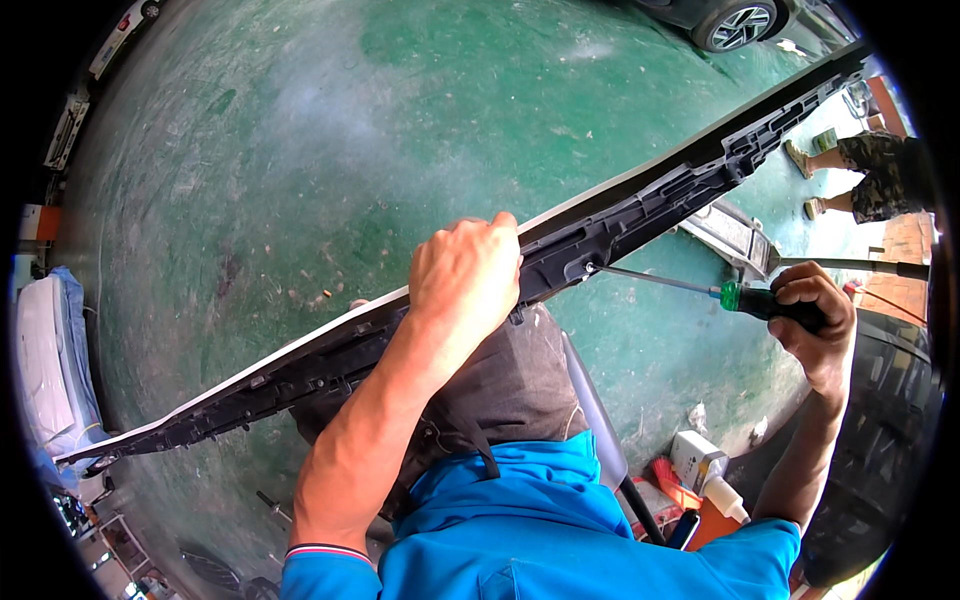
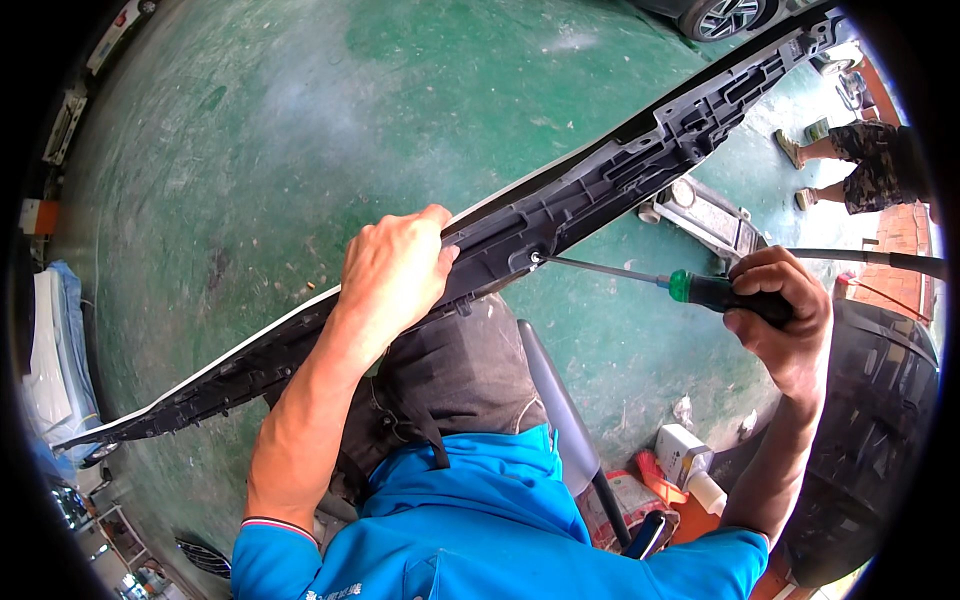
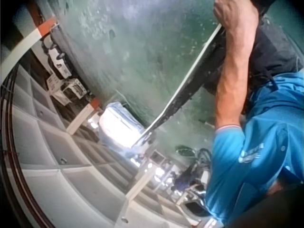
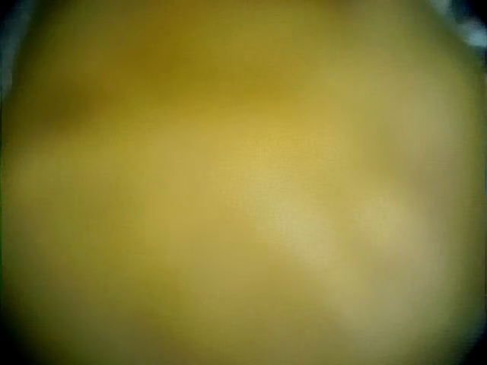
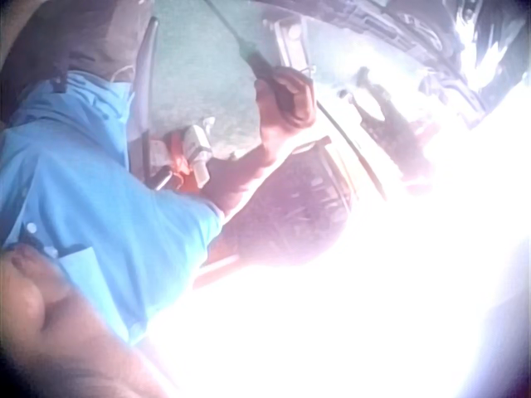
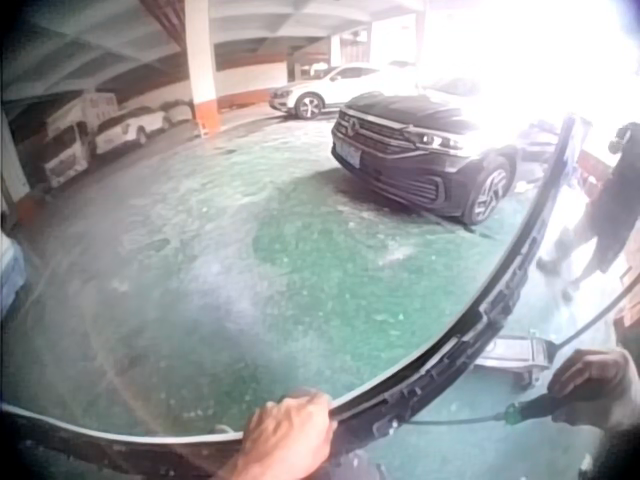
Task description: The person uses a screwdriver to remove screws from a long, black plastic car bumper component. They work along the length of the part, unscrewing fasteners and occasionally adjusting the part's position on their lap.
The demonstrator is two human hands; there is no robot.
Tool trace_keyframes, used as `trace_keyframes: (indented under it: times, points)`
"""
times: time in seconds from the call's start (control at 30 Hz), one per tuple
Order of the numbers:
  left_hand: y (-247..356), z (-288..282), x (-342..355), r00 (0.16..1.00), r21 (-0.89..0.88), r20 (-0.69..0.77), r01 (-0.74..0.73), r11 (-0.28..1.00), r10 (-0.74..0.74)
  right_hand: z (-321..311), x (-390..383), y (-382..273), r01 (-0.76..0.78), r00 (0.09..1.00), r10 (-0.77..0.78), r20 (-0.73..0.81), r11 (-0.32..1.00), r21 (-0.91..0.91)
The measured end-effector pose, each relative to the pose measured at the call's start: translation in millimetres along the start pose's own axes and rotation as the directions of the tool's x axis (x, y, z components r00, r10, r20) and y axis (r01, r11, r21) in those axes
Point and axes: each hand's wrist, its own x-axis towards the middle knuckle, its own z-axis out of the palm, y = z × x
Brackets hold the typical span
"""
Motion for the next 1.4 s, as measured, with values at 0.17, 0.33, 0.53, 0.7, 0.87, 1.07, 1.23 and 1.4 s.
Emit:
trace_keyframes:
  times: [0.17, 0.33, 0.53, 0.7, 0.87, 1.07, 1.23, 1.4]
  points:
    - [0, 1, 0, 1.0, -0.003, -0.005, -0.003, 1.0, 0.003, 1, 0, -1, 0.003, 1.0, -0.003, 0.001, 1.0, -0.012]
    - [0, 1, 0, 1.0, -0.004, -0.012, -0.01, 1.0, 0.01, 1, 2, -8, 0.074, 0.997, -0.071, 0.044, 0.994, -0.085]
    - [-1, 1, 2, 1.0, 0.004, -0.008, -0.015, 1.0, 0.015, 7, 0, -20, 0.167, 0.985, -0.157, 0.073, 0.972, -0.167]
    - [-1, 1, 2, 1.0, 0.009, 0.001, -0.009, 1.0, 0.009, 9, 0, -25, 0.181, 0.983, -0.171, 0.074, 0.967, -0.181]
    - [-2, 3, 0, 0.999, 0.01, -0.019, -0.03, 1.0, 0.03, 7, 1, -28, 0.176, 0.984, -0.166, 0.069, 0.963, -0.203]
    - [-2, 2, -2, 1.0, 0.01, -0.009, -0.018, 1.0, 0.018, 5, 9, -33, 0.157, 0.986, -0.14, 0.092, 0.966, -0.205]
    - [1, 2, 0, 1.0, 0.012, -0.012, -0.021, 1.0, 0.021, 4, 34, -65, 0.201, 0.978, -0.185, 0.094, 0.958, -0.206]
    - [0, 5, -3, 0.999, 0.02, -0.04, -0.016, 1.0, 0.017, 19, 70, -81, 0.44, 0.898, -0.415, 0.146, 0.84, -0.316]
